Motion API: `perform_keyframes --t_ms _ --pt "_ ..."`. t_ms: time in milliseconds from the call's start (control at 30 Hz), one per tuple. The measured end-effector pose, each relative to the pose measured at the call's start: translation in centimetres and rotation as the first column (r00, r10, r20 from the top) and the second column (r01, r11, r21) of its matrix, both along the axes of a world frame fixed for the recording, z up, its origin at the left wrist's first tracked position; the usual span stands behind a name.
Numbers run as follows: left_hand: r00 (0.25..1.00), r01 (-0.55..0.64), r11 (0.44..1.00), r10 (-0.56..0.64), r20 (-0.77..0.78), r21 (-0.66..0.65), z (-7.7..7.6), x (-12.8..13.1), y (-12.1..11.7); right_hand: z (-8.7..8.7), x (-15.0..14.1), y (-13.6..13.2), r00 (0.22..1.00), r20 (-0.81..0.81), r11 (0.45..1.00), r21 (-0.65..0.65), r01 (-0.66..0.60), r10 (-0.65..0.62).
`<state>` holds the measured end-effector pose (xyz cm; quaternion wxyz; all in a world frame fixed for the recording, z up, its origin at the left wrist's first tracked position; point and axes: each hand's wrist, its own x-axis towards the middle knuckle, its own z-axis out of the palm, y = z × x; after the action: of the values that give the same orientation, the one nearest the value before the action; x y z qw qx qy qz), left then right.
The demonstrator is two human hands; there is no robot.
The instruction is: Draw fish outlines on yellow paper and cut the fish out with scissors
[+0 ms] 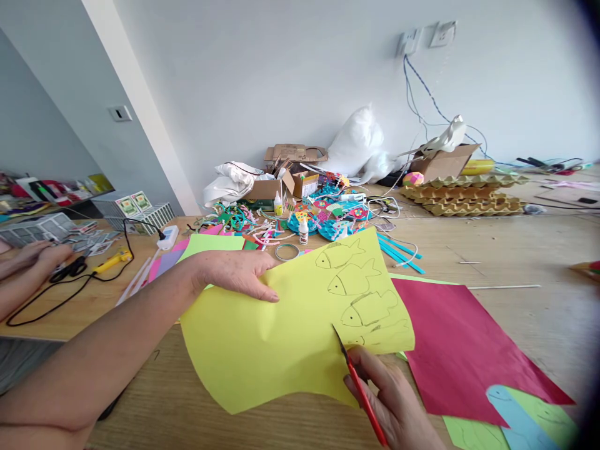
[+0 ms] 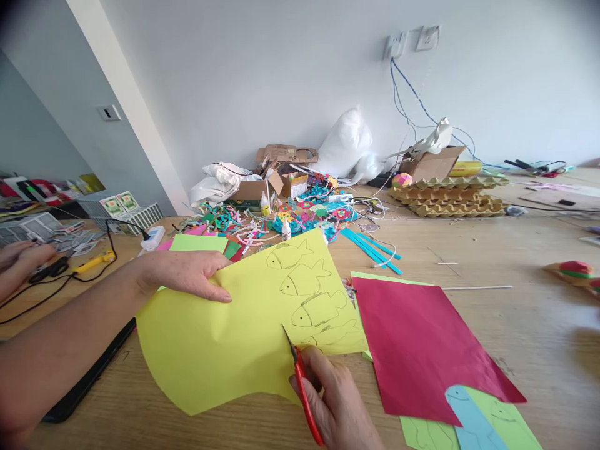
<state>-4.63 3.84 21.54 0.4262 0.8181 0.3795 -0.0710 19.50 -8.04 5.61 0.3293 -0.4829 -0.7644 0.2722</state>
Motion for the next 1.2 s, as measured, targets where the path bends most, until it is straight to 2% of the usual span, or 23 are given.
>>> perform_keyframes --t_ms 167,367,633,800,1033,1200 --pt "1.000 0.008 1.000 -0.008 0.003 -0.001 -0.3 -0.1 0.1 -0.3 -0.1 0.1 1.000 -0.003 1.000 -0.006 -0.001 0.001" --pt "0.999 0.037 0.999 -0.037 -0.018 -0.032 -0.6 0.0 0.1 0.1 0.0 0.0 0.996 -0.091 1.000 0.004 -0.007 0.008" --pt "0.999 0.047 0.999 -0.047 -0.015 -0.024 -0.4 0.3 0.0 1.4 0.1 0.4 1.000 -0.011 1.000 -0.027 -0.014 0.014" --pt "0.999 0.036 0.999 -0.036 -0.001 -0.023 -0.5 0.3 0.1 0.7 0.1 0.3 1.000 0.020 1.000 -0.023 -0.013 0.013" --pt "1.000 0.004 0.989 -0.001 0.016 -0.148 -1.2 0.2 0.5 0.0 -0.1 0.4 0.999 0.041 0.997 0.079 0.022 -0.026" --pt "0.999 0.027 0.995 -0.031 -0.039 -0.095 -1.4 0.6 0.4 0.1 0.1 0.2 1.000 -0.005 0.999 0.040 0.010 -0.009"
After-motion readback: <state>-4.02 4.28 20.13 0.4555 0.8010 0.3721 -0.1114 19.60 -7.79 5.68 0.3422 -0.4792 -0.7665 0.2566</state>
